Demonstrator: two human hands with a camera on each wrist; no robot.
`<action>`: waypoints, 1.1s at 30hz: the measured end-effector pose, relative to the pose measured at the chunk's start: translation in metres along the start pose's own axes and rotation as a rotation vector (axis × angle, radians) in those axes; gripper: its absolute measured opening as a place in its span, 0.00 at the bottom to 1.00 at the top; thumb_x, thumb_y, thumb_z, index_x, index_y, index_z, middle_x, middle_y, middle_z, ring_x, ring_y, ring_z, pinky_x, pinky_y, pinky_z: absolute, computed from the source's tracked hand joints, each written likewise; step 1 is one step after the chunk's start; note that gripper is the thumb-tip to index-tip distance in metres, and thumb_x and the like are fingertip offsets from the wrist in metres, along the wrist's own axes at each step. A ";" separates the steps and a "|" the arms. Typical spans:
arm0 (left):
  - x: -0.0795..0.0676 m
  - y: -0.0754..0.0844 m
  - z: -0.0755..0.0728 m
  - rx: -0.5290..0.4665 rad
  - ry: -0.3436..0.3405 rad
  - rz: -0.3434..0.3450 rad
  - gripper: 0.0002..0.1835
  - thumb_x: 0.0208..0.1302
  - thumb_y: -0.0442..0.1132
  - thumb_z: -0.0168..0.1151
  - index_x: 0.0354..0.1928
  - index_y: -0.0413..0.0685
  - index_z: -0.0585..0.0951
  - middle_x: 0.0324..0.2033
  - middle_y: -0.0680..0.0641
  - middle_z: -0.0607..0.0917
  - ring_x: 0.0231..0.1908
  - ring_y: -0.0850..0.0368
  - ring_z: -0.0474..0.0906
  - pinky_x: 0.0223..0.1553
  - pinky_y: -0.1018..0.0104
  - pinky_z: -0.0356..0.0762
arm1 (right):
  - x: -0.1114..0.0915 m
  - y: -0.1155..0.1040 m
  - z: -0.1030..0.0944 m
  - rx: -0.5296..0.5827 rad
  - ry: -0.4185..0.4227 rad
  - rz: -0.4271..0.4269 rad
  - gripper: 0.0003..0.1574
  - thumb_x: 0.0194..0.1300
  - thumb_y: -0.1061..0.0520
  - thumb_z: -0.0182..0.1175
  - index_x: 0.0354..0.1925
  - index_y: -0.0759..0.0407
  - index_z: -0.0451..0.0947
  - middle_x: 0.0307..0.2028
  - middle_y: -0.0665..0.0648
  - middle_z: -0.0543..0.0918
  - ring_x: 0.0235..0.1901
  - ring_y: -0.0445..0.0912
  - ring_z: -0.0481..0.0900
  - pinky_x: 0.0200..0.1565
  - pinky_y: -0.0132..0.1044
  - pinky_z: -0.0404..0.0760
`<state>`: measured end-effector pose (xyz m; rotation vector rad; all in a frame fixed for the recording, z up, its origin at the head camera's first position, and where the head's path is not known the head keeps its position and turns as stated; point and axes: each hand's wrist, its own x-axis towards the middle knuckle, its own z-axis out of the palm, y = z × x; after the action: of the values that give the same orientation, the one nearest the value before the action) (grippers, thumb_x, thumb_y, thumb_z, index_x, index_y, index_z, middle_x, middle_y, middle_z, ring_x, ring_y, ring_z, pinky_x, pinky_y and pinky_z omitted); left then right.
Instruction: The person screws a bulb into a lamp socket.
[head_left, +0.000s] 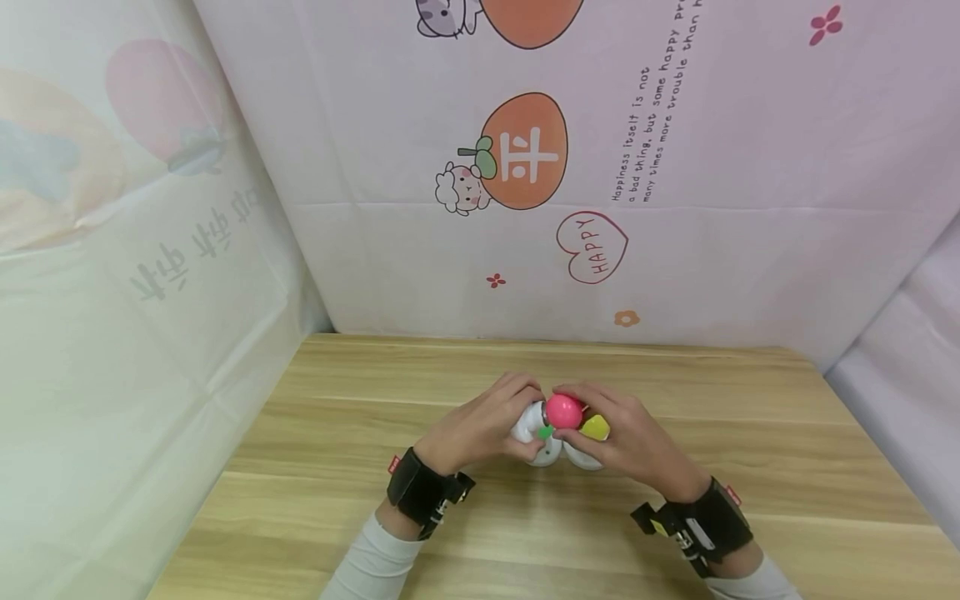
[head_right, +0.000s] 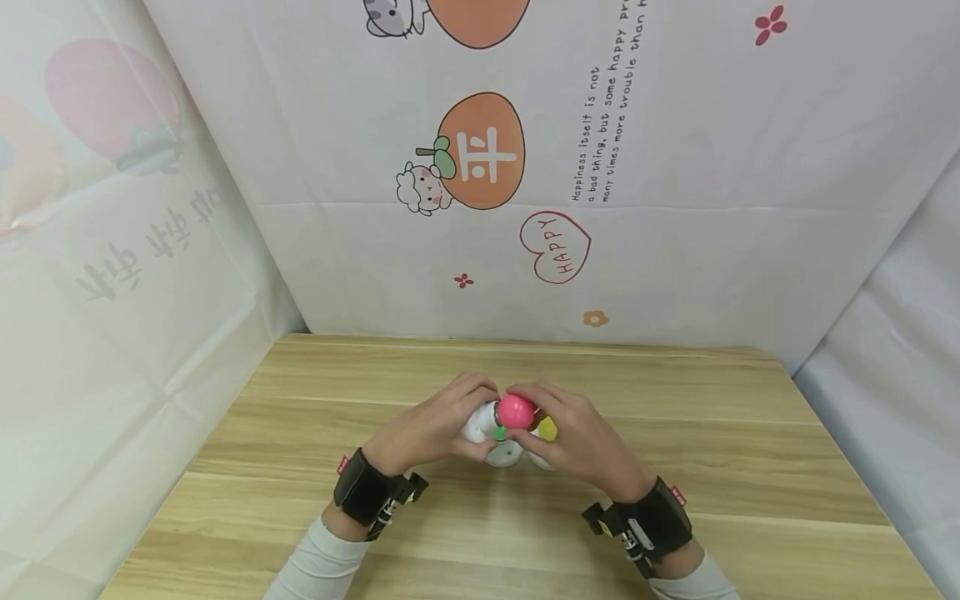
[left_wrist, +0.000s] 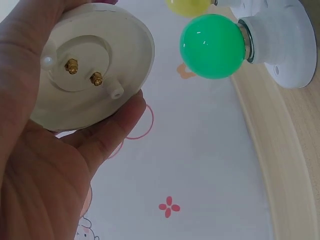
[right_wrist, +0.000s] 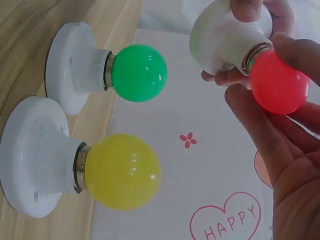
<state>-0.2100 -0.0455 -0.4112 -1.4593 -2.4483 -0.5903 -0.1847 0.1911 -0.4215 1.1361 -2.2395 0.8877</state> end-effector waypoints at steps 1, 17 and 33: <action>0.000 0.000 0.000 0.006 0.000 0.004 0.25 0.54 0.51 0.67 0.50 0.47 0.74 0.46 0.55 0.71 0.48 0.64 0.62 0.46 0.80 0.70 | 0.000 0.000 0.000 -0.001 0.004 0.004 0.34 0.48 0.54 0.75 0.54 0.57 0.77 0.47 0.46 0.81 0.38 0.35 0.78 0.38 0.25 0.81; 0.000 -0.001 0.003 0.043 -0.013 0.010 0.24 0.56 0.52 0.65 0.50 0.46 0.74 0.47 0.55 0.70 0.49 0.63 0.62 0.46 0.80 0.71 | -0.002 0.003 0.002 -0.054 -0.013 0.050 0.31 0.49 0.50 0.74 0.51 0.57 0.78 0.40 0.48 0.83 0.28 0.37 0.76 0.28 0.27 0.79; 0.000 -0.002 0.004 0.045 -0.014 -0.001 0.26 0.56 0.53 0.65 0.51 0.46 0.73 0.47 0.55 0.71 0.49 0.64 0.62 0.46 0.80 0.71 | 0.000 -0.001 0.001 -0.015 -0.012 -0.022 0.32 0.53 0.52 0.72 0.56 0.52 0.75 0.55 0.49 0.74 0.43 0.38 0.76 0.41 0.32 0.81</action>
<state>-0.2113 -0.0447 -0.4150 -1.4501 -2.4564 -0.5229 -0.1844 0.1902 -0.4214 1.1595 -2.2351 0.8557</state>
